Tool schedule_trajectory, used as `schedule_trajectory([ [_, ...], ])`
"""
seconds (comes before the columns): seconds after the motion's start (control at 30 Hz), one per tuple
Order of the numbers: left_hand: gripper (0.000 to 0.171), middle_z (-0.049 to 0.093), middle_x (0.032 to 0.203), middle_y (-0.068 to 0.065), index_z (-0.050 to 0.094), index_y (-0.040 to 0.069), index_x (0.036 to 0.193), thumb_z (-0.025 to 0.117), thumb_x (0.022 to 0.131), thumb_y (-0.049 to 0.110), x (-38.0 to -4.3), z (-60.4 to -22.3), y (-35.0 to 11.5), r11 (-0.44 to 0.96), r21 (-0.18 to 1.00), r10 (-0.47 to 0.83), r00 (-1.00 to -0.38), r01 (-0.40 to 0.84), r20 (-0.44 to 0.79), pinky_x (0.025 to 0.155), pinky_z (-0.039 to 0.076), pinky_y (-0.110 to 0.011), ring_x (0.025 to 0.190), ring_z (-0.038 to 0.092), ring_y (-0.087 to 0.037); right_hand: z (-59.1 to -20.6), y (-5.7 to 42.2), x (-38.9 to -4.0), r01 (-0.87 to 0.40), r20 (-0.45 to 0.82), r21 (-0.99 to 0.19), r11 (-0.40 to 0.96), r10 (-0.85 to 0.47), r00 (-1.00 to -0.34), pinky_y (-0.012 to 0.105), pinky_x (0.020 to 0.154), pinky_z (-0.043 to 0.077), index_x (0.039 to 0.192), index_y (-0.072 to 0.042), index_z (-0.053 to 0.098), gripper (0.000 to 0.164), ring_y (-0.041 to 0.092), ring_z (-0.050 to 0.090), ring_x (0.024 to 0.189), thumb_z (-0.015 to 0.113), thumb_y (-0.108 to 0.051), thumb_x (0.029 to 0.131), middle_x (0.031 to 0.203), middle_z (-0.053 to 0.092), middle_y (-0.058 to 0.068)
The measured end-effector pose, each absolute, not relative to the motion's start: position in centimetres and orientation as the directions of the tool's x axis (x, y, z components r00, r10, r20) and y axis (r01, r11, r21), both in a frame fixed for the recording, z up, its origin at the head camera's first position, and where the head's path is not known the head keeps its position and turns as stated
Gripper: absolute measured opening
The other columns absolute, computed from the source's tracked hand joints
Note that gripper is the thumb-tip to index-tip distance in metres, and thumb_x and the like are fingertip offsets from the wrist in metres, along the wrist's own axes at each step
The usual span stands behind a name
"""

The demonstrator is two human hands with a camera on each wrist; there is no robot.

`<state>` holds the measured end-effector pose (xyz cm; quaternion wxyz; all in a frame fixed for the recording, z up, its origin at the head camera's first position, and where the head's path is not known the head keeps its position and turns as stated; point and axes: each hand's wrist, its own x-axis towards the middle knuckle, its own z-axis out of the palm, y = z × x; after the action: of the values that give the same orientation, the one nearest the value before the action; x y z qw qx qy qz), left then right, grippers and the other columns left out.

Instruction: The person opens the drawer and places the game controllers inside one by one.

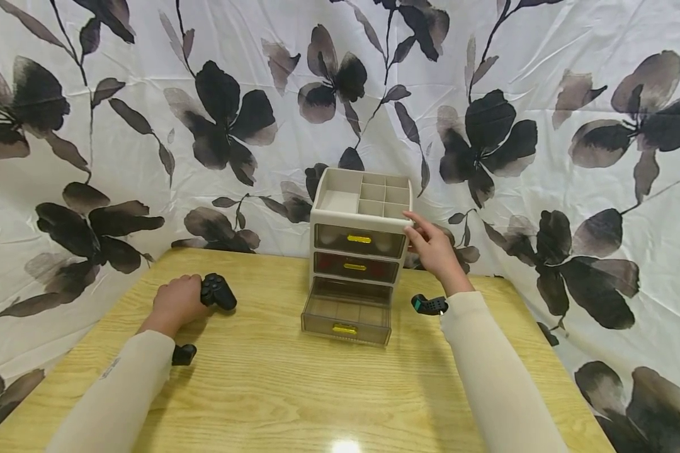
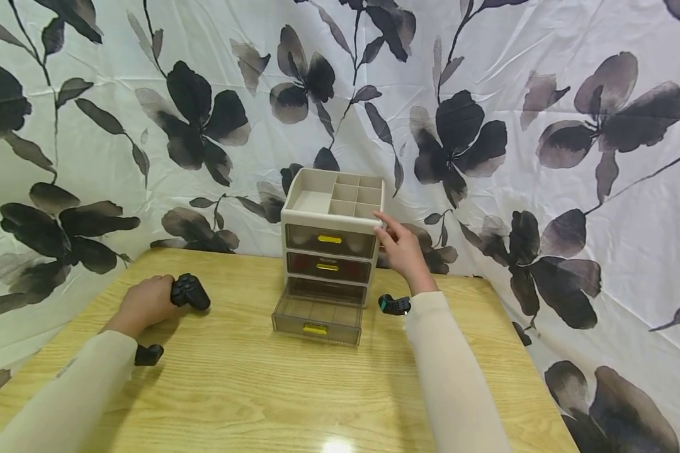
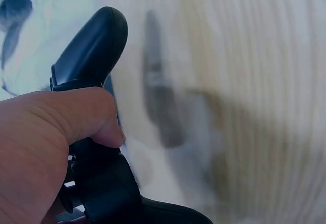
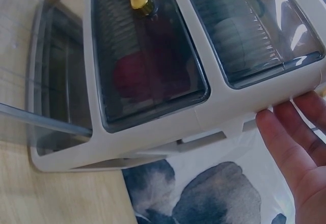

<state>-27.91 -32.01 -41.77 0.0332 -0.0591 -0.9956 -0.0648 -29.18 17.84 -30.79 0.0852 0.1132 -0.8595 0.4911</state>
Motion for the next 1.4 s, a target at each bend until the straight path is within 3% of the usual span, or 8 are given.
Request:
schedule_trajectory([
  [0.2,0.058,0.062,0.102,-0.028,0.055,-0.012,0.113,0.079,0.074,0.025,-28.5,-41.1,-30.0,0.976,0.113,0.17,-0.976,0.186,0.137,0.079,0.046,-0.063,0.093,0.059,-0.048,-32.7,19.2,-31.3,-0.271,0.259,-0.822,0.501,-0.094,-0.961,0.044,0.094,0.054,0.147,-0.036,0.04,0.048,0.035,0.061,0.11,0.048,-0.036,0.1,0.117,0.055,0.02],
  [0.37,0.061,0.062,0.106,-0.029,0.055,-0.012,0.116,0.081,0.072,0.021,-28.7,-40.4,-28.4,0.97,0.09,0.209,-0.962,0.227,0.173,0.082,0.047,-0.062,0.096,0.059,-0.048,-33.1,19.3,-31.5,-0.287,0.283,-0.805,0.519,-0.089,-0.955,0.041,0.091,0.056,0.145,-0.041,0.041,0.047,0.031,0.063,0.106,0.049,-0.043,0.098,0.114,0.058,0.017],
  [0.7,0.062,0.063,0.111,-0.026,0.056,-0.008,0.12,0.082,0.07,0.017,-27.9,-38.0,-25.3,0.951,0.09,0.271,-0.935,0.297,0.23,0.09,0.045,-0.061,0.102,0.06,-0.045,-32.8,19.0,-31.5,-0.306,0.301,-0.795,0.524,-0.097,-0.949,0.041,0.09,0.056,0.144,-0.042,0.042,0.047,0.031,0.063,0.105,0.049,-0.044,0.098,0.113,0.059,0.016],
  [1.4,0.06,0.065,0.113,-0.021,0.059,-0.004,0.123,0.08,0.07,0.015,-27.4,-34.6,-19.5,0.906,0.083,0.38,-0.884,0.415,0.273,0.09,0.049,-0.052,0.103,0.061,-0.039,-33.0,19.3,-31.5,-0.313,0.313,-0.784,0.536,-0.095,-0.945,0.038,0.088,0.057,0.144,-0.042,0.041,0.047,0.028,0.065,0.104,0.047,-0.046,0.098,0.112,0.06,0.013],
])
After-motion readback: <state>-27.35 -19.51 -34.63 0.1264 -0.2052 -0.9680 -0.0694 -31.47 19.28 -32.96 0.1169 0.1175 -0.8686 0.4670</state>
